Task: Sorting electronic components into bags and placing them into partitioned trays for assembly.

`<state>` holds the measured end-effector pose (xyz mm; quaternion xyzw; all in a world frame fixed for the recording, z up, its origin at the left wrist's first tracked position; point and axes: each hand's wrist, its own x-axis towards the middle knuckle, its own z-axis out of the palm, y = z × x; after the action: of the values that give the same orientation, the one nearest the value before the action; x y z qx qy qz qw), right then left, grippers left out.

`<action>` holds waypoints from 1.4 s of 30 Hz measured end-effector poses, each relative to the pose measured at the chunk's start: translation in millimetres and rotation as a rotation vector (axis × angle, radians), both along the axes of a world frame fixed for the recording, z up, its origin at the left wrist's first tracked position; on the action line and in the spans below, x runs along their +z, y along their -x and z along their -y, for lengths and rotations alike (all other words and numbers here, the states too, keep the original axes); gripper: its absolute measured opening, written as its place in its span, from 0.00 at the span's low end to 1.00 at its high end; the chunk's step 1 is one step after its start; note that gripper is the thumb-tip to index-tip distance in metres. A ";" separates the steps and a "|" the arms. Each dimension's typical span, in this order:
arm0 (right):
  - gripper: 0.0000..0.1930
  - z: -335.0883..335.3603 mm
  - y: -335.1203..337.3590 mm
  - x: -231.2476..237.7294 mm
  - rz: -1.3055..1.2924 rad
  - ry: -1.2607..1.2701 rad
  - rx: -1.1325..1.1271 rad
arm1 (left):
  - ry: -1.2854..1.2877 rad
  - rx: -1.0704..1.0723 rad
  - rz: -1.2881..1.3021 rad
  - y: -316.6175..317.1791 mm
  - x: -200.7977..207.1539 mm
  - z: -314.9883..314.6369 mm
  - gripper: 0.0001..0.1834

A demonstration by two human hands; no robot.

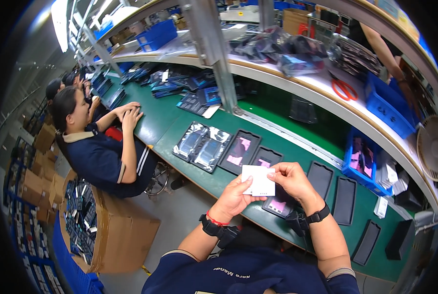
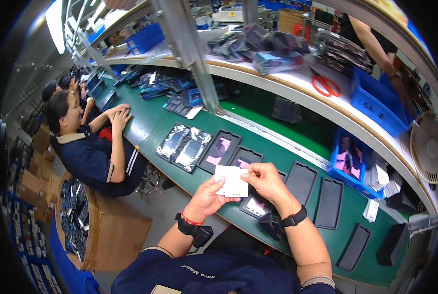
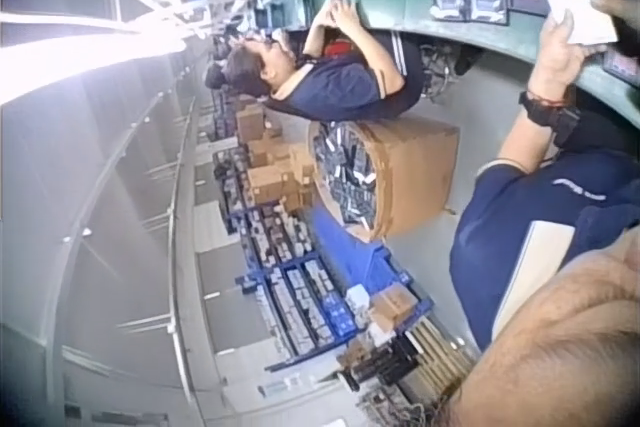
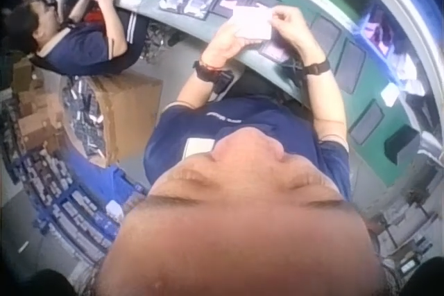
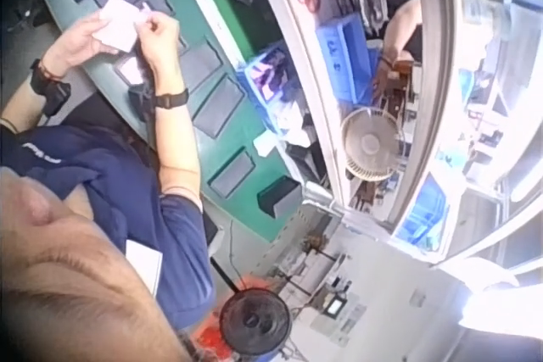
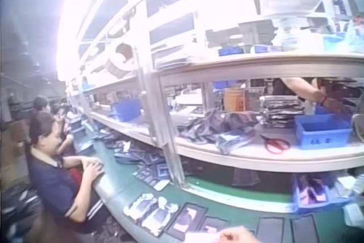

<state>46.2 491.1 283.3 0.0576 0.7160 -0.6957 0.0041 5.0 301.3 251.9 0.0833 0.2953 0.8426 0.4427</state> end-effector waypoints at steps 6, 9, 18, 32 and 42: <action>0.09 25.9 79.4 -21.9 0.041 -0.256 -0.192 | 0.271 0.363 -0.140 23.6 -14.1 65.2 0.19; 0.16 27.8 97.1 -30.0 -0.063 -0.797 -0.353 | 0.373 0.489 -0.166 26.3 -14.6 67.4 0.16; 0.11 44.1 52.4 -22.5 0.094 -0.326 0.049 | 0.288 0.481 -0.200 23.1 -19.7 23.5 0.15; 0.16 23.9 13.0 -16.9 -0.107 -0.545 -0.260 | 0.368 0.507 -0.274 4.2 -19.2 7.3 0.17; 0.07 -5.2 -31.4 -14.2 0.162 -0.039 -0.096 | 0.280 0.366 -0.287 -14.8 -19.7 -22.2 0.13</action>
<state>77.6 496.3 269.1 0.1477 0.7230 -0.6743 0.0275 19.8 323.5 232.1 0.0851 0.4787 0.8391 0.2440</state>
